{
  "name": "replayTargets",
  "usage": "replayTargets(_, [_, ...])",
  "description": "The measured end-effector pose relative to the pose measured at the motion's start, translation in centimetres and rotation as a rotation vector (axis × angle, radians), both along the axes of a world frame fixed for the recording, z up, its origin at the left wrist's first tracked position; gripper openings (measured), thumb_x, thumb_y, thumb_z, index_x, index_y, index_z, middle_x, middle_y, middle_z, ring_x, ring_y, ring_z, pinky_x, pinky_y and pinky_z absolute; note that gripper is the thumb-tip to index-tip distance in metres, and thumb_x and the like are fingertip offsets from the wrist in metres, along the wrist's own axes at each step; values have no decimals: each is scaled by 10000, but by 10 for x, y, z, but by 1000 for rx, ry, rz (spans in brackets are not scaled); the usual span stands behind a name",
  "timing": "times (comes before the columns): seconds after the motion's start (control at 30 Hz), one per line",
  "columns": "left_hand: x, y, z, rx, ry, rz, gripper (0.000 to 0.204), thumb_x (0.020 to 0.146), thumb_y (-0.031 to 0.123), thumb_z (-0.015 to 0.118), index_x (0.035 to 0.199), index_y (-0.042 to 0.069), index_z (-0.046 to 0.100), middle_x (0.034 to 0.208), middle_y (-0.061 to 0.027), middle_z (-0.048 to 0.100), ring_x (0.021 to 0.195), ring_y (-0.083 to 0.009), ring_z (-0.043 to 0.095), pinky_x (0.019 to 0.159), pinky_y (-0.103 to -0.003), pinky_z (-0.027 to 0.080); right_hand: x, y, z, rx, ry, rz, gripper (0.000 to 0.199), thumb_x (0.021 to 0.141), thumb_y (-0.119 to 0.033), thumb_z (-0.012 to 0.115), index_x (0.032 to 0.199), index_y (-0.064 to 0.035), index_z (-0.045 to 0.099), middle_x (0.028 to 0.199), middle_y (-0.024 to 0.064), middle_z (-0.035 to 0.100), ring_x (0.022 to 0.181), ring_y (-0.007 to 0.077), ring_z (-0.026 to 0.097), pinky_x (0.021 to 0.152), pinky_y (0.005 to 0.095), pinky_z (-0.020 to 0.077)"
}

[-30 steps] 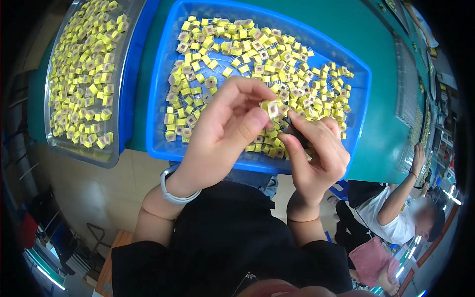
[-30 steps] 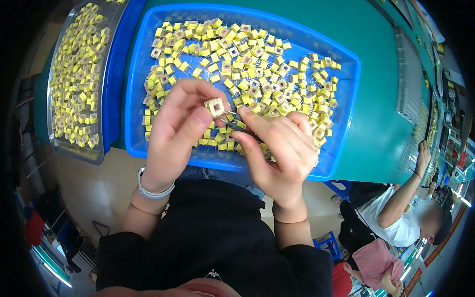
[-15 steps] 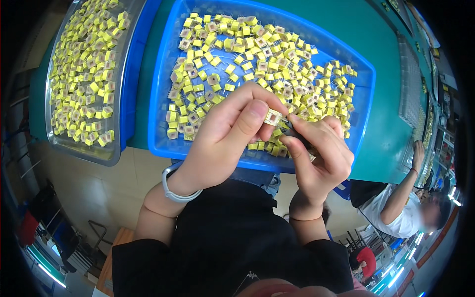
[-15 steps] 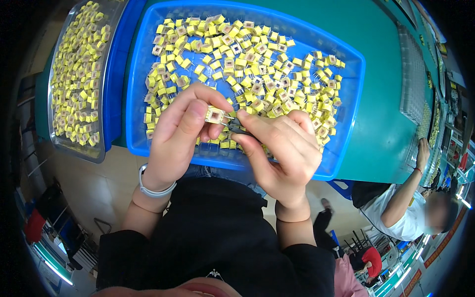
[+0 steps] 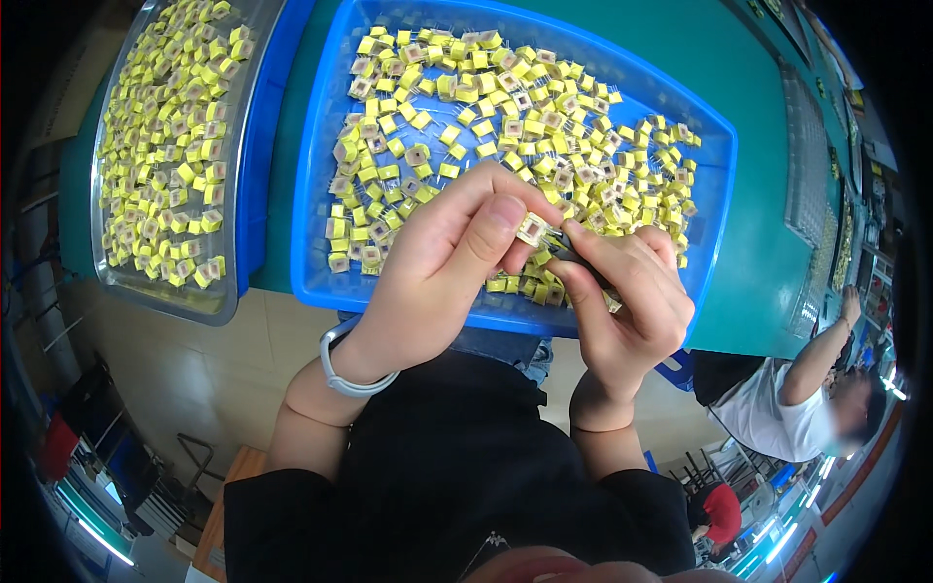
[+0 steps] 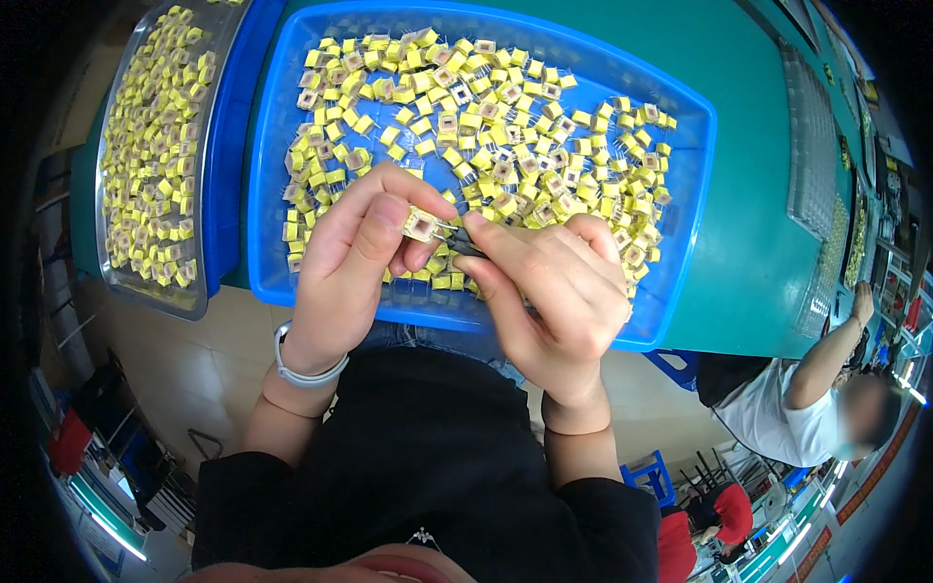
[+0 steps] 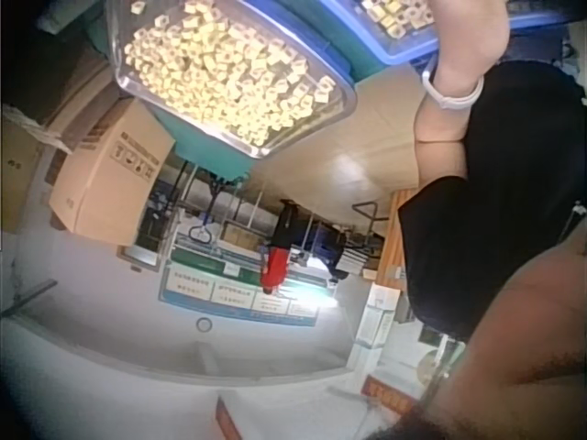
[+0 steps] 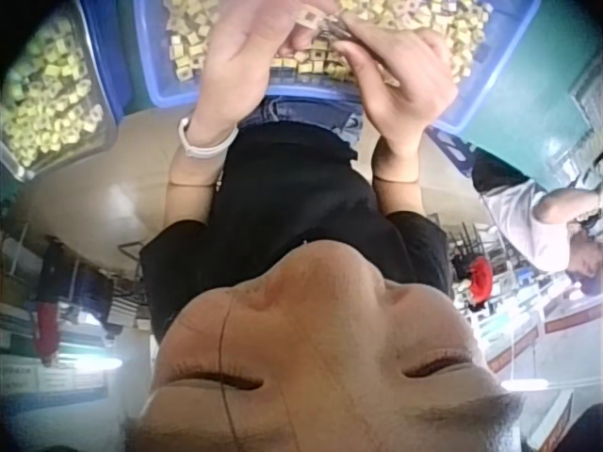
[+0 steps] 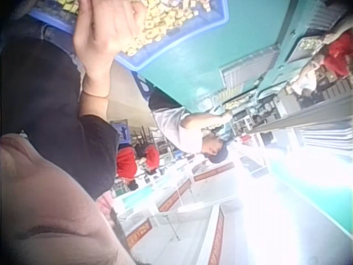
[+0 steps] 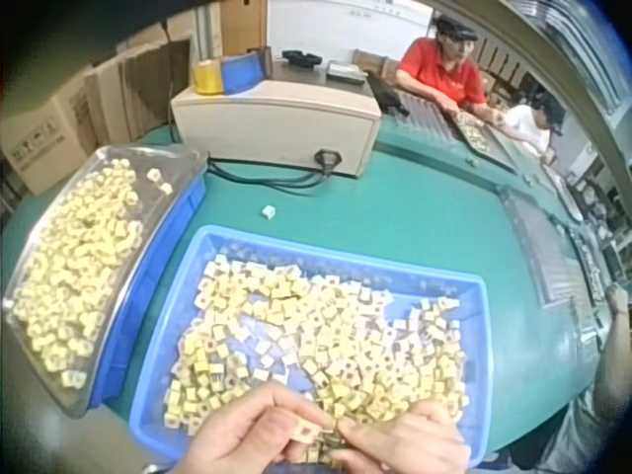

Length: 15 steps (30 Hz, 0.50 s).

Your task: Assembling small yellow electronic components by inserting internal parts using tweezers.

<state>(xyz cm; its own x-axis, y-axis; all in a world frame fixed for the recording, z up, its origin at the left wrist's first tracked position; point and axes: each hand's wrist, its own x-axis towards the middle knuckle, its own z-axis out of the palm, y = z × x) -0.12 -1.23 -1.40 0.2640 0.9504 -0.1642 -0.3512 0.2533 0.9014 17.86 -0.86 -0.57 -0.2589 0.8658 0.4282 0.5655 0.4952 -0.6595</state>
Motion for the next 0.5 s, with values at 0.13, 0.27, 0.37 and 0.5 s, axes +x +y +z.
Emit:
replayTargets(0.13, [-2, 1, 2, -40, 13, -26, 285, 1078, 252, 413, 1064, 32, 594, 797, 17, 494, 731, -41, 439, 648, -191, 362, -2, -3, 2, -16, 4, -23, 274, 682, -14, 812, 944, 10, 736, 742, 70, 694, 610, 164, 609, 675, 295, 390])
replayTargets(0.27, [-4, 0, -1, -112, -278, 127, 444, 1087, 400, 335, 1079, 24, 571, 851, -43, 557, 750, -79, 460, 665, -218, 375, -2, -3, 3, -36, 65, -77, 299, 667, -3, 811, 949, 55, 729, 726, 90, 685, 609, 175, 583, 744, 319, 416])
replayTargets(0.37, [-15, 2, -5, -94, -331, 143, 554, 1075, 494, 267, 1088, 19, 552, 890, -88, 585, 761, -102, 470, 676, -238, 388, 1, -4, 1, -42, 91, -127, 317, 671, -3, 814, 968, 63, 729, 731, 95, 690, 614, 170, 564, 767, 324, 429])
replayTargets(0.5, [-11, 2, 13, -7, 512, 99, 180, 1002, 208, 594, 1009, 31, 629, 893, -30, 583, 742, -102, 472, 694, -243, 397, 2, -3, 4, -51, 118, -135, 316, 674, 5, 811, 973, 67, 728, 736, 104, 694, 619, 166, 556, 765, 319, 432])
